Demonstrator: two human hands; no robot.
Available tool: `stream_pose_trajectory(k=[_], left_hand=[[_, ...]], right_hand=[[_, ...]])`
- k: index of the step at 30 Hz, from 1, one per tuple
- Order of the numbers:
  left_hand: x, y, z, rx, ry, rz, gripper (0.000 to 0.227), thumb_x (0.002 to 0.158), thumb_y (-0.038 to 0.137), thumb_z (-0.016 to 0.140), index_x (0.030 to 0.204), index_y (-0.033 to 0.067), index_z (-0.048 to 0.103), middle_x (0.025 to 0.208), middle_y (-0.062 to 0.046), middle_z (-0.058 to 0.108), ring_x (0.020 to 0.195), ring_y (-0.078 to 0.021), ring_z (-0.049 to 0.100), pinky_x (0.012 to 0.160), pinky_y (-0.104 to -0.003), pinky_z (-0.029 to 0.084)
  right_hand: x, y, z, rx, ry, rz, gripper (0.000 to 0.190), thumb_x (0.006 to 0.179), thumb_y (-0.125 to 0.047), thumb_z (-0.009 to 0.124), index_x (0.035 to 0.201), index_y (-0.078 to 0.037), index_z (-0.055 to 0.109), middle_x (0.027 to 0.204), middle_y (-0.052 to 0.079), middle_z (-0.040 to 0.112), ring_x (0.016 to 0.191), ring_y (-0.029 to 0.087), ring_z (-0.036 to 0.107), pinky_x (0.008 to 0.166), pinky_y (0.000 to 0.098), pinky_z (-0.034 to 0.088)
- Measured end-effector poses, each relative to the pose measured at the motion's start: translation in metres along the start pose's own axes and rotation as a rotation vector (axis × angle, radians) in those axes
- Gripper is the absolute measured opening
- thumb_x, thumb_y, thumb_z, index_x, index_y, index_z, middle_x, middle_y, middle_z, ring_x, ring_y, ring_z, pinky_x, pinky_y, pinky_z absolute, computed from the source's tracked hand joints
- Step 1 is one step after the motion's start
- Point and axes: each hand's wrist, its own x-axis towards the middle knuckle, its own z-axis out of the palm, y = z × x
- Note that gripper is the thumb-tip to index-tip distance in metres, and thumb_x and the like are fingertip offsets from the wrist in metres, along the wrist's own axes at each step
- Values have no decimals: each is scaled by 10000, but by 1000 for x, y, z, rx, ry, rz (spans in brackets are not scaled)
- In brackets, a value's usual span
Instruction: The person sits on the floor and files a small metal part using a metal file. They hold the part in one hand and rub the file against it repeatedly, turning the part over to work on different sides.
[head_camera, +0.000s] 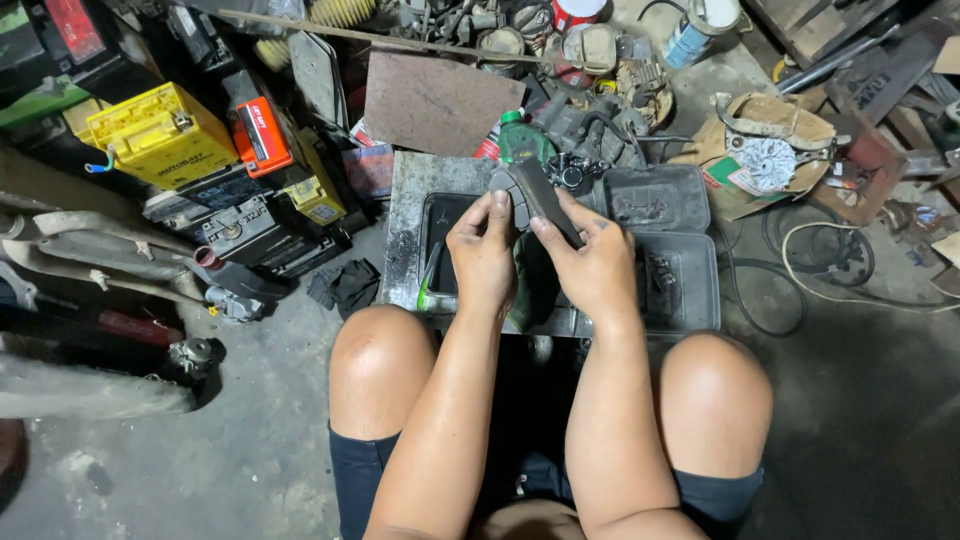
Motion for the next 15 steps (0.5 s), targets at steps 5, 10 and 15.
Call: stream_pose_trajectory(k=[5,10,15], left_hand=[[-3,3,0,12,9,4,182,924,206,786,1045,72,810,768,-53,710,757,-75,583,621,-292,566],[1,0,0,34,11,-9,197,925,223,787,1055,76,808,818,-74,734,808,-92,602,648,-316,584],[10,2,-4,13,44,9,244,917,248,796,1074,60,794,840,-66,731,820,-101,605,672,-308,581]], right_hand=[[-1,1,2,-6,8,-1,468,887,-438,756,1327,-288,700,849,121,778,832,253,754,694,400,588],[-3,-2,3,34,26,-33,455,889,-401,755,1323,-278,698,968,137,781,944,285,753,793,419,615],[-7,-5,5,108,-38,-87,468,882,-400,769,1314,-236,692,1199,142,732,1118,414,663,965,492,566]])
